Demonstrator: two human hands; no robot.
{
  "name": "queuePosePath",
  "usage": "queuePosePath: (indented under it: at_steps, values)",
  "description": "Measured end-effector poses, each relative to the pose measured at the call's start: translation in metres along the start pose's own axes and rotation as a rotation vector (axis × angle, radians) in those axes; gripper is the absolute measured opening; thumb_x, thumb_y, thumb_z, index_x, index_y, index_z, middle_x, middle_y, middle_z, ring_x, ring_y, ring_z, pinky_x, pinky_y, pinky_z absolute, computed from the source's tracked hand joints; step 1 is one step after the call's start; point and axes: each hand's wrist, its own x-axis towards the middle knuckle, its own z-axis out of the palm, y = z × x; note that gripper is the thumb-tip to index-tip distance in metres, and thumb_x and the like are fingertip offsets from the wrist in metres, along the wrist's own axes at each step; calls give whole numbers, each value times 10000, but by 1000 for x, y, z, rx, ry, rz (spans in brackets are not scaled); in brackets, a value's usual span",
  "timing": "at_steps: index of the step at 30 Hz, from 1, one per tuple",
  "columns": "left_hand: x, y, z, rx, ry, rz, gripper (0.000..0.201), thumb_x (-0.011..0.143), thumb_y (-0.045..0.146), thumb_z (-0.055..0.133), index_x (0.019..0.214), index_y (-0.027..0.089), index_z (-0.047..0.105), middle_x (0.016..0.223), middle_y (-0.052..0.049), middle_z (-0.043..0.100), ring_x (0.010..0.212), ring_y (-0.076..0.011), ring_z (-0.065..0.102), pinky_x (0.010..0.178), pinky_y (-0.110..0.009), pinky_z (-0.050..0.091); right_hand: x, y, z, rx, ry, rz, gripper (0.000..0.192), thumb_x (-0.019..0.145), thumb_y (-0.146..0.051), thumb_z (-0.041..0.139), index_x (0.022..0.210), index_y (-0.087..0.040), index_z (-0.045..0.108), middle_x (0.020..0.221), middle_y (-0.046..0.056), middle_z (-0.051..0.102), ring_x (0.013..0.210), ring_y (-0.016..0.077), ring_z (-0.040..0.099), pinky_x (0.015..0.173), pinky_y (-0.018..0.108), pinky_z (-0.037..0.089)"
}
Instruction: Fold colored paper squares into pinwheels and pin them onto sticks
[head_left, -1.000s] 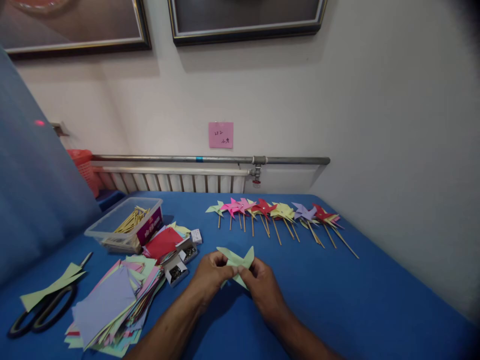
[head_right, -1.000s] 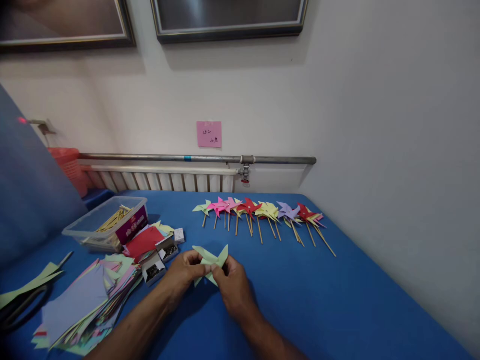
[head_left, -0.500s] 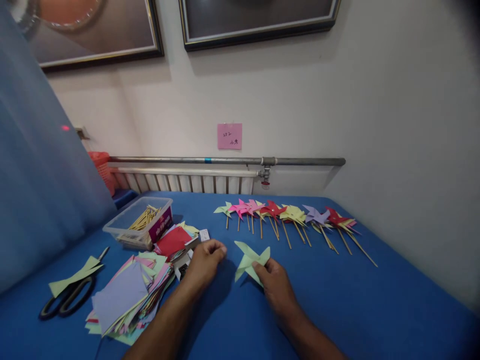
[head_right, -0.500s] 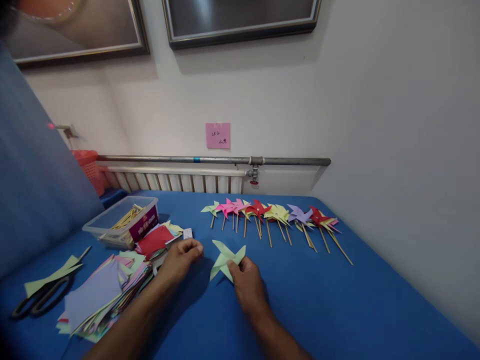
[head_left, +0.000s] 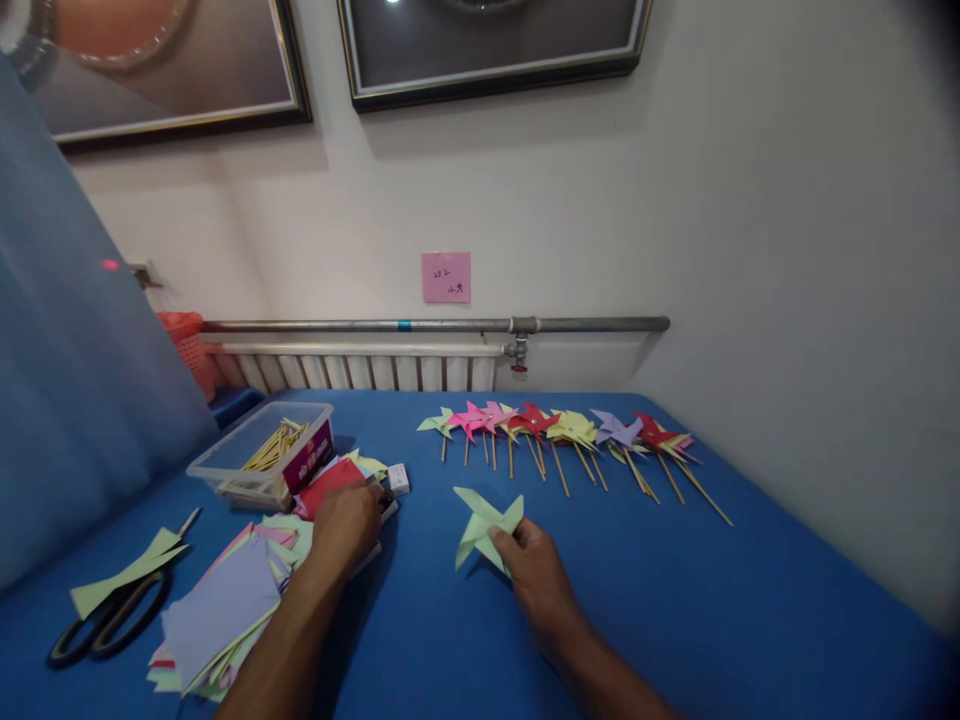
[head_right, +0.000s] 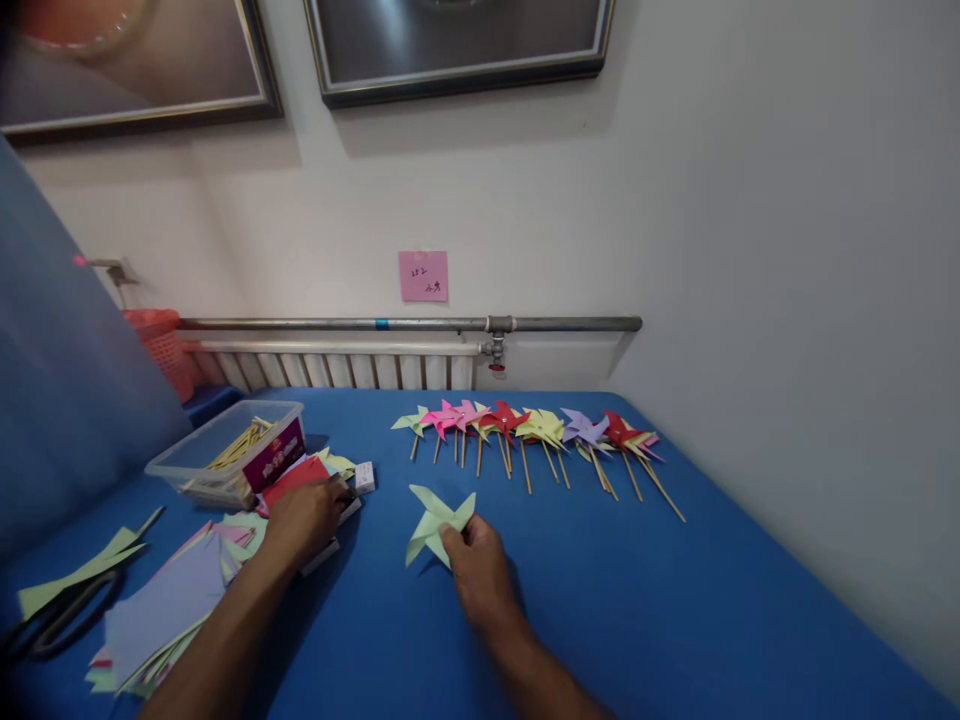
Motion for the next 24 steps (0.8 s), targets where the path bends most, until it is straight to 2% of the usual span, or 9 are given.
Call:
queuePosePath:
  at_steps: [5, 9, 14, 20, 24]
  values:
    - [-1, -1, -4, 13, -22, -10, 323, 998, 246, 524, 1111, 209, 824, 1171, -156, 820, 1085, -340, 756, 848, -385, 484, -4, -4, 1, 29, -22, -8, 447, 807, -530, 710, 1051, -174, 824, 946, 83, 858, 919, 321, 788, 758, 351, 606]
    - [0, -2, -3, -5, -24, -12, 338, 987, 212, 499, 1060, 205, 829, 1140, -150, 825, 1057, -317, 754, 821, -365, 476, -3, -2, 1, 34, -16, -5, 411, 790, -516, 736, 1008, -178, 818, 898, 77, 852, 897, 327, 785, 758, 363, 605]
    - [1, -2, -1, -78, -23, 23, 318, 968, 241, 558, 1114, 240, 841, 1205, -140, 824, 1086, -327, 746, 845, -372, 472, 0, 0, 1, 7, -11, -25, 387, 785, -507, 734, 983, -186, 820, 880, 69, 845, 869, 314, 777, 768, 363, 597]
    - [2, 0, 0, -53, -2, -36, 339, 1048, 240, 473, 1025, 182, 806, 1143, -178, 823, 1039, -328, 757, 818, -366, 454, -1, -3, 1, 10, -16, -16, 385, 768, -500, 751, 963, -175, 819, 848, 67, 836, 827, 300, 758, 752, 357, 585]
    - [2, -5, -1, -49, -38, -60, 276, 1006, 248, 534, 1038, 203, 804, 1165, -176, 827, 1067, -346, 765, 795, -367, 449, -2, -6, 1, 32, -25, -13, 372, 784, -486, 753, 978, -177, 824, 849, 70, 835, 838, 303, 756, 748, 355, 582]
